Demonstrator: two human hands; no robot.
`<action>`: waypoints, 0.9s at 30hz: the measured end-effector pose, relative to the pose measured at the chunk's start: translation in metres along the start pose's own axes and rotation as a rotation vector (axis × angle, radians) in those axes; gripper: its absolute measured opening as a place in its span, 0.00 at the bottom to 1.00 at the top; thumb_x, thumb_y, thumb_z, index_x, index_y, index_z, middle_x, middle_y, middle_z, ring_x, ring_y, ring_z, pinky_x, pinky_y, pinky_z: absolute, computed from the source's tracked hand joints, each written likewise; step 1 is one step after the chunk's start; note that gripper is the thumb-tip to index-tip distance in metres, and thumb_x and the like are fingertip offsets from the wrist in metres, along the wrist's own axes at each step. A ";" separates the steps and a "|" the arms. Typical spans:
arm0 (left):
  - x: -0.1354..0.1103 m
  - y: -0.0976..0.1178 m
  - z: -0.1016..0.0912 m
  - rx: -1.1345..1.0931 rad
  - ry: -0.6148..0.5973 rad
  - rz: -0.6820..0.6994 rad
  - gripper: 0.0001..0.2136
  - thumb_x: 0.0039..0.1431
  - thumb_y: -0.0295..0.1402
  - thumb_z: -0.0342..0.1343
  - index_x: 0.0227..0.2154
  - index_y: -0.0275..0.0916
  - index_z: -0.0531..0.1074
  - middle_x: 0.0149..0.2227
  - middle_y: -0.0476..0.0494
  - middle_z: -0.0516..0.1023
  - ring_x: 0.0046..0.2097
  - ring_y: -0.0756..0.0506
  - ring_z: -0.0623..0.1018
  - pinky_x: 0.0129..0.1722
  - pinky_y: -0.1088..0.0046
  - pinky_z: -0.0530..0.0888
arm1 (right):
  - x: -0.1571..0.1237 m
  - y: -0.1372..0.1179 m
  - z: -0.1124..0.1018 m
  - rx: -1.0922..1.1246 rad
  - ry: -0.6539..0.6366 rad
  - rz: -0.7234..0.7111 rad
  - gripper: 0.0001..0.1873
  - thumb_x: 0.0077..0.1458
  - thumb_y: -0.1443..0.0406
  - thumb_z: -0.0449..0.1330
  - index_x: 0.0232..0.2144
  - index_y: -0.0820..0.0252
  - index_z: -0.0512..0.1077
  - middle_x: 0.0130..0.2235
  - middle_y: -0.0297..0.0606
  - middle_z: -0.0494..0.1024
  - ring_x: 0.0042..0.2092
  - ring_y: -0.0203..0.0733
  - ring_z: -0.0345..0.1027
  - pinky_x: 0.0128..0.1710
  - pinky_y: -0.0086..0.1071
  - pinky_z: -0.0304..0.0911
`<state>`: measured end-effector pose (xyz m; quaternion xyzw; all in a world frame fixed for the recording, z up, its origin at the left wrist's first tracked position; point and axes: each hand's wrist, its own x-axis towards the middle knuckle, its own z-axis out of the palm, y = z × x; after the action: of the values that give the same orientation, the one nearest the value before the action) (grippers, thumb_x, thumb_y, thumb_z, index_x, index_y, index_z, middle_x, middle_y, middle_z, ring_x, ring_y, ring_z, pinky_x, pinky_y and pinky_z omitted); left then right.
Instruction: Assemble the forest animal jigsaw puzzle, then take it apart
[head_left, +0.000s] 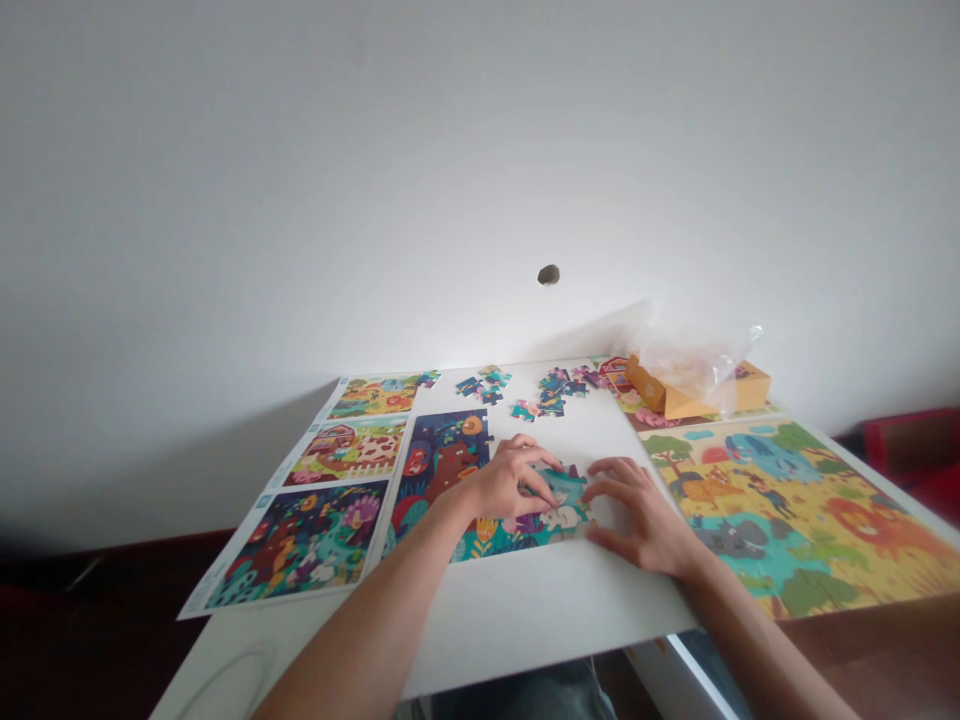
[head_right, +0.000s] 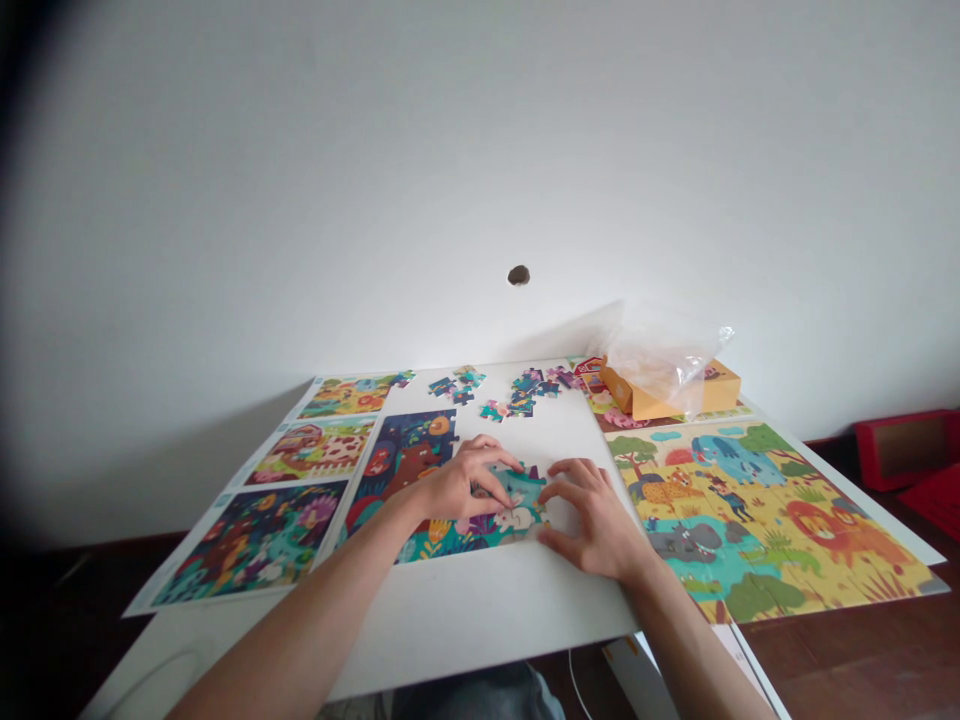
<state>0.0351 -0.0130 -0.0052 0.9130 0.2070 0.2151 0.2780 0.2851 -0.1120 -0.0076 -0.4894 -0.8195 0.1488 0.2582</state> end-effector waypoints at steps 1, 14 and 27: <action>0.000 -0.001 0.000 0.004 -0.001 0.003 0.04 0.51 0.34 0.67 0.30 0.53 0.83 0.50 0.48 0.78 0.54 0.40 0.66 0.57 0.57 0.62 | 0.000 0.000 0.000 0.000 0.001 -0.003 0.15 0.50 0.57 0.66 0.42 0.50 0.74 0.53 0.44 0.68 0.56 0.54 0.61 0.55 0.49 0.57; -0.001 -0.002 0.001 0.017 0.009 0.020 0.05 0.51 0.34 0.67 0.30 0.53 0.83 0.50 0.48 0.78 0.54 0.40 0.67 0.57 0.58 0.62 | -0.001 0.000 -0.003 0.022 -0.029 -0.073 0.09 0.55 0.58 0.63 0.38 0.48 0.79 0.55 0.42 0.67 0.57 0.55 0.60 0.55 0.50 0.58; -0.002 -0.001 0.000 0.015 0.007 0.030 0.05 0.52 0.33 0.66 0.30 0.53 0.83 0.50 0.48 0.78 0.54 0.40 0.66 0.57 0.59 0.62 | -0.001 0.000 -0.004 0.026 -0.051 -0.066 0.09 0.55 0.59 0.62 0.39 0.49 0.78 0.55 0.43 0.66 0.58 0.55 0.59 0.56 0.50 0.56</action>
<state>0.0333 -0.0133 -0.0066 0.9173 0.1960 0.2210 0.2671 0.2875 -0.1131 -0.0044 -0.4548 -0.8396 0.1632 0.2483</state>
